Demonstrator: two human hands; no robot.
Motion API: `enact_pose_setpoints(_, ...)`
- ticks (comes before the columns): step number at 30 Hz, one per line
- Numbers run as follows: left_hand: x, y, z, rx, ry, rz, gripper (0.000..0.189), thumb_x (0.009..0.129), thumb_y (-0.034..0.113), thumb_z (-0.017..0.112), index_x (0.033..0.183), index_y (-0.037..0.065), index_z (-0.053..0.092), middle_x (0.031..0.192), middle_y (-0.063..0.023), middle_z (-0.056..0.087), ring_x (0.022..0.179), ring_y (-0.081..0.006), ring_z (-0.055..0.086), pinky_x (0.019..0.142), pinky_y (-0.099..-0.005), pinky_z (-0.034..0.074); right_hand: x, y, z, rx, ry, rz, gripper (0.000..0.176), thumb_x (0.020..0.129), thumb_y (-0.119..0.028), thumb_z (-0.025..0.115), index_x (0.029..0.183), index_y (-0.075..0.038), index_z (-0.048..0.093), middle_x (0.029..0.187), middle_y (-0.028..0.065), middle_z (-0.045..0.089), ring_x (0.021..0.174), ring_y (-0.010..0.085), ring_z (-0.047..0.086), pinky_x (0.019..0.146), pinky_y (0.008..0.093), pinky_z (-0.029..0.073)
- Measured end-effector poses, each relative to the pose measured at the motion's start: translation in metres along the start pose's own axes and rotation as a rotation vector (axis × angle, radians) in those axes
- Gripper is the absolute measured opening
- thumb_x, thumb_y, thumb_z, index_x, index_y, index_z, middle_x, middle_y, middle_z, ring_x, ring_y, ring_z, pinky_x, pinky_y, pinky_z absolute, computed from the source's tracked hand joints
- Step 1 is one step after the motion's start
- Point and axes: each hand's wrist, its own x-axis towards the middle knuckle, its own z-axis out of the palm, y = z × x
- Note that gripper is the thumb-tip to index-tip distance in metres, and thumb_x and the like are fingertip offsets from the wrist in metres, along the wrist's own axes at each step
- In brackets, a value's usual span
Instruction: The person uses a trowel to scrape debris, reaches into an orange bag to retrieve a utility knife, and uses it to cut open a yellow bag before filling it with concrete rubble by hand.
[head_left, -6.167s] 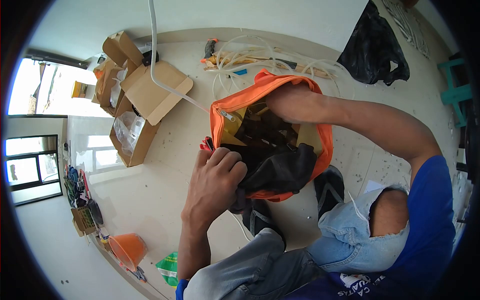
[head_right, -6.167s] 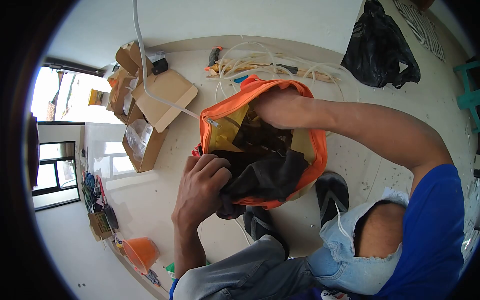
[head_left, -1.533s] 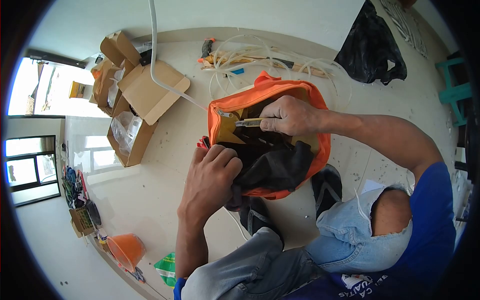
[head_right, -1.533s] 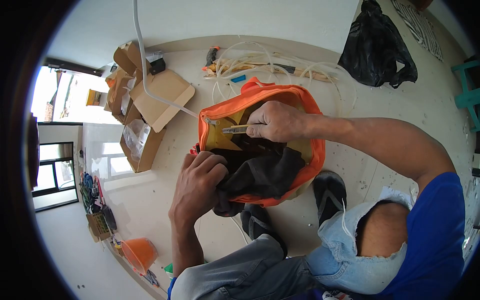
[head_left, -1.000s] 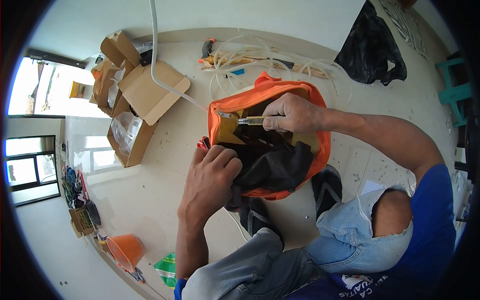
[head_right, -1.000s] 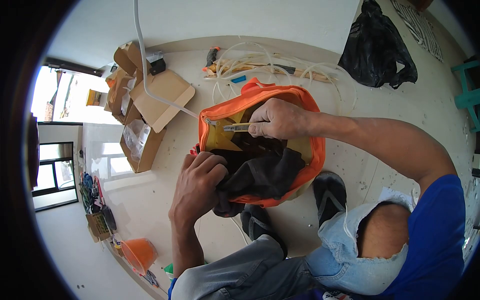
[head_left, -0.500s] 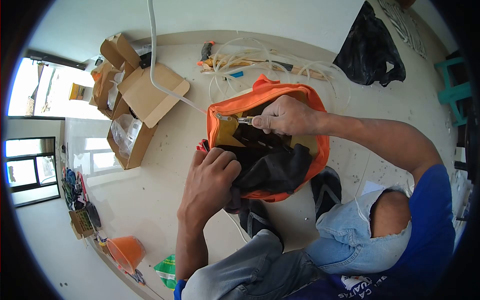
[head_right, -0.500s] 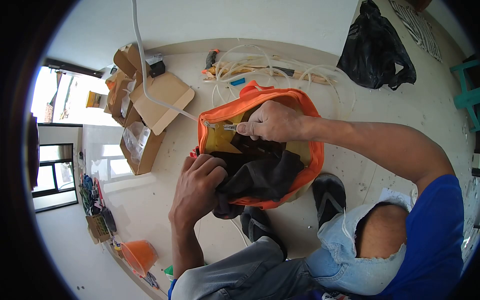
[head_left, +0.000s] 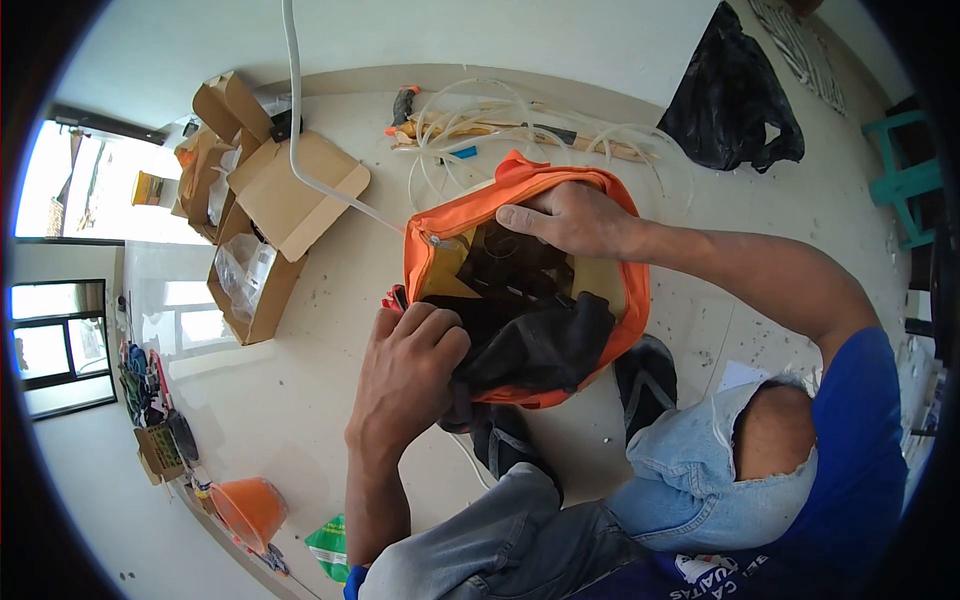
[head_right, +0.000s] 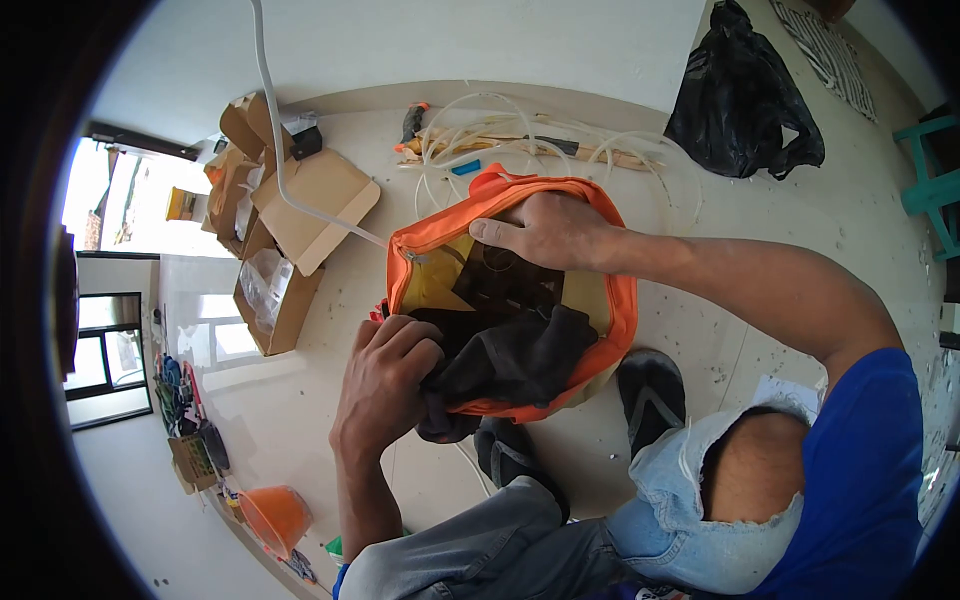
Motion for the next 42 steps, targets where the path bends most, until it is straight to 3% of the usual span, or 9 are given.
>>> enact_pose_setpoints(3, 0.000, -0.001, 0.001, 0.000, -0.009, 0.004, 0.025, 0.063, -0.001, 0.070, 0.085, 0.009, 0.063, 0.102, -0.0009, 0.065, 0.103, -0.0210, 0.060, 0.089, -0.0368, 0.043, 0.003, 0.009, 0.002, -0.042, 0.002, -0.153, 0.047, 0.103, -0.045, 0.056, 0.121, -0.003, 0.067, 0.106, 0.0099, 0.069, 0.099, 0.0208, 0.063, 0.093, 0.0359, 0.048)
enact_pose_setpoints(18, -0.011, 0.003, 0.000, 0.023, -0.020, -0.018, 0.023, 0.064, 0.002, 0.071, 0.083, 0.008, 0.062, 0.104, -0.0017, 0.066, 0.106, -0.0216, 0.061, 0.092, -0.0372, 0.043, 0.001, 0.011, 0.013, -0.395, 0.040, -0.219, 0.052, 0.095, -0.052, 0.059, 0.121, -0.008, 0.069, 0.110, 0.0155, 0.068, 0.103, 0.0317, 0.065, 0.093, 0.0433, 0.050)
enact_pose_setpoints(21, -0.018, 0.003, 0.000, 0.031, -0.038, -0.023, 0.022, 0.066, 0.004, 0.071, 0.085, 0.009, 0.062, 0.105, -0.0013, 0.065, 0.109, -0.0207, 0.060, 0.093, -0.0371, 0.042, 0.004, 0.014, 0.020, -0.505, 0.056, -0.316, 0.043, 0.091, -0.041, 0.062, 0.099, 0.001, 0.068, 0.095, 0.0165, 0.069, 0.090, 0.0325, 0.067, 0.083, 0.0449, 0.054)
enact_pose_setpoints(27, -0.026, 0.005, -0.001, 0.025, -0.043, -0.043, 0.020, 0.067, 0.005, 0.071, 0.084, 0.009, 0.062, 0.106, -0.0011, 0.065, 0.111, -0.0204, 0.059, 0.093, -0.0375, 0.042, 0.005, 0.008, 0.021, -0.488, 0.041, -0.376, 0.034, 0.086, -0.031, 0.062, 0.093, 0.002, 0.066, 0.091, 0.0181, 0.068, 0.088, 0.0338, 0.067, 0.080, 0.0453, 0.055)
enact_pose_setpoints(33, -0.032, 0.008, -0.005, 0.029, -0.044, -0.039, 0.020, 0.066, 0.007, 0.072, 0.082, 0.011, 0.060, 0.103, -0.0007, 0.064, 0.110, -0.0199, 0.059, 0.092, -0.0383, 0.042, 0.009, -0.003, 0.015, -0.609, -0.013, -0.440, 0.032, 0.096, -0.035, 0.061, 0.116, -0.009, 0.063, 0.102, 0.0111, 0.068, 0.089, 0.0266, 0.068, 0.080, 0.0398, 0.056)
enact_pose_setpoints(36, -0.036, 0.011, -0.013, 0.038, -0.029, -0.043, 0.021, 0.064, 0.008, 0.073, 0.080, 0.011, 0.059, 0.101, -0.0004, 0.063, 0.108, -0.0194, 0.060, 0.089, -0.0386, 0.042, 0.016, -0.018, 0.005, -0.878, -0.362, -0.269, 0.031, 0.104, -0.030, 0.052, 0.129, -0.012, 0.054, 0.117, 0.0066, 0.064, 0.097, 0.0191, 0.067, 0.088, 0.0342, 0.057)
enact_pose_setpoints(38, -0.039, 0.013, -0.018, 0.044, -0.018, -0.052, 0.022, 0.063, 0.009, 0.073, 0.079, 0.011, 0.059, 0.099, -0.0002, 0.063, 0.106, -0.0192, 0.060, 0.088, -0.0385, 0.042, 0.044, 0.050, 0.034, -0.642, 0.023, -0.650, 0.019, 0.097, -0.030, 0.055, 0.095, -0.011, 0.055, 0.089, 0.0080, 0.061, 0.078, 0.0242, 0.064, 0.071, 0.0371, 0.052)
enact_pose_setpoints(40, -0.041, 0.016, -0.023, 0.048, -0.009, -0.063, 0.022, 0.062, 0.010, 0.074, 0.077, 0.011, 0.059, 0.097, -0.0001, 0.063, 0.105, -0.0192, 0.061, 0.086, -0.0383, 0.042, 0.043, 0.049, 0.033, -0.711, 0.075, -0.800, 0.017, 0.099, -0.027, 0.051, 0.096, -0.010, 0.053, 0.091, 0.0083, 0.060, 0.082, 0.0236, 0.063, 0.075, 0.0348, 0.052)
enact_pose_setpoints(42, -0.041, 0.019, -0.027, 0.058, 0.007, -0.055, 0.022, 0.061, 0.012, 0.074, 0.077, 0.011, 0.059, 0.096, -0.0003, 0.063, 0.104, -0.0193, 0.061, 0.085, -0.0382, 0.042, 0.035, 0.047, 0.023, -1.027, -0.118, -0.755, 0.023, 0.105, -0.023, 0.042, 0.122, -0.010, 0.049, 0.113, 0.0079, 0.060, 0.100, 0.0193, 0.064, 0.092, 0.0297, 0.055)
